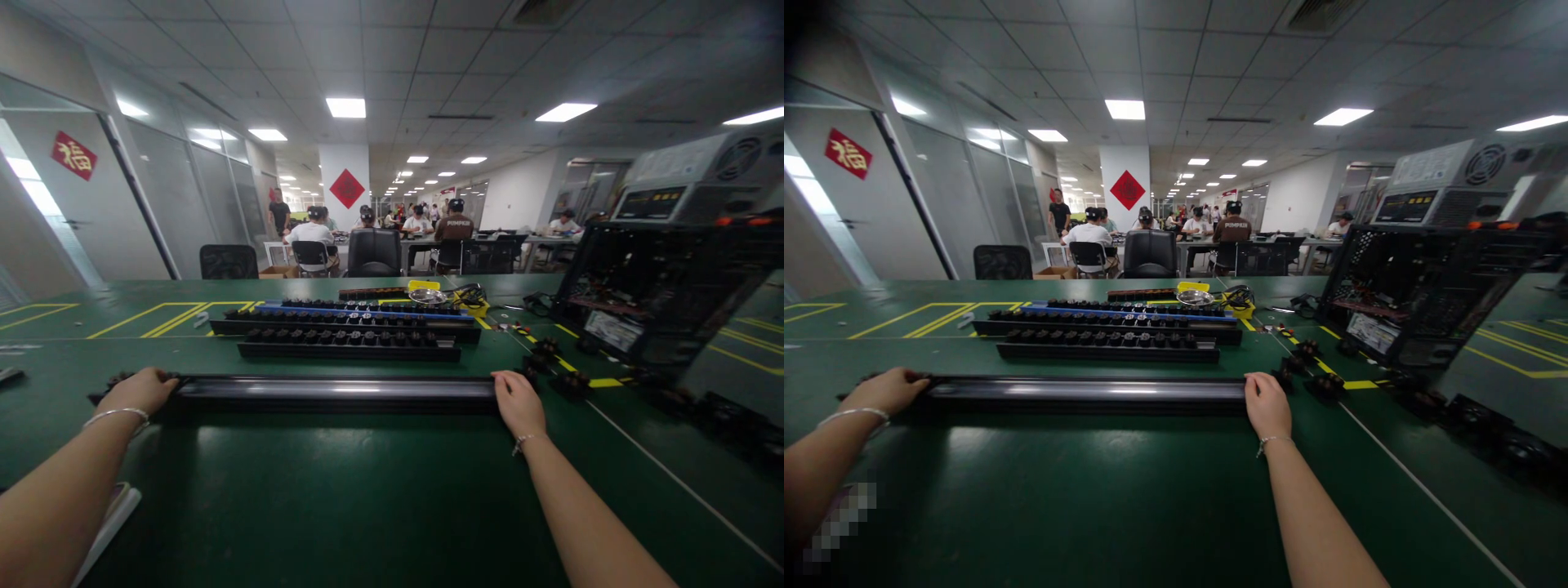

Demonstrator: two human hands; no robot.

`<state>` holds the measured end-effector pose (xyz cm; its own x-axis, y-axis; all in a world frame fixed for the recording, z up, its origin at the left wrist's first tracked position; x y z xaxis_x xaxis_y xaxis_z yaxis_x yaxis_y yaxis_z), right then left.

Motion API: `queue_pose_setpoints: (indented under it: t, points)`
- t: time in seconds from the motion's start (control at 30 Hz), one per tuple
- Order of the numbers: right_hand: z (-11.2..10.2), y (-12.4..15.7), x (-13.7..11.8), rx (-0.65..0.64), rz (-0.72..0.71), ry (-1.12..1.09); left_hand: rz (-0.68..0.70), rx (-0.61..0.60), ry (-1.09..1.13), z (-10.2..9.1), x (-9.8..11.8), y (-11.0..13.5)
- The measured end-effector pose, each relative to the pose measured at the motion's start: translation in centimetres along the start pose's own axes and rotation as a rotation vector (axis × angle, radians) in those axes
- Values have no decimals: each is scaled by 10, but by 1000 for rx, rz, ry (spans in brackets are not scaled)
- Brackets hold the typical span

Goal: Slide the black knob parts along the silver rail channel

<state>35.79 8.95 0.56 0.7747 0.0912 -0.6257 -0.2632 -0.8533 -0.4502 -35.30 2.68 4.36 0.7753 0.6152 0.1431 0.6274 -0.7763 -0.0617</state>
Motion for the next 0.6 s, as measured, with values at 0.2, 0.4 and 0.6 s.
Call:
queue_pose_setpoints:
  t: [0.2, 0.4, 0.6]
  points:
    - [-1, 2, -1, -1, 0, 2, -10, -54, -54, 0, 5, 4]
    - [-1, 2, -2, 5, -7, 0, -12, -55, -53, 0, 9, 8]
    - [-1, 2, -1, 7, -12, 0, 8, -55, -40, 3, 9, 7]
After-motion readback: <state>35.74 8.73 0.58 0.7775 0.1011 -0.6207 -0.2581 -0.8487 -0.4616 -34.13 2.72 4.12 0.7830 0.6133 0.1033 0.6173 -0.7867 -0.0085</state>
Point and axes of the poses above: each hand's wrist, its own y-axis away from the middle knuckle, its own z-axis out of the palm, x = y × z, the point moved 4 cm from there along -y, towards the middle knuckle
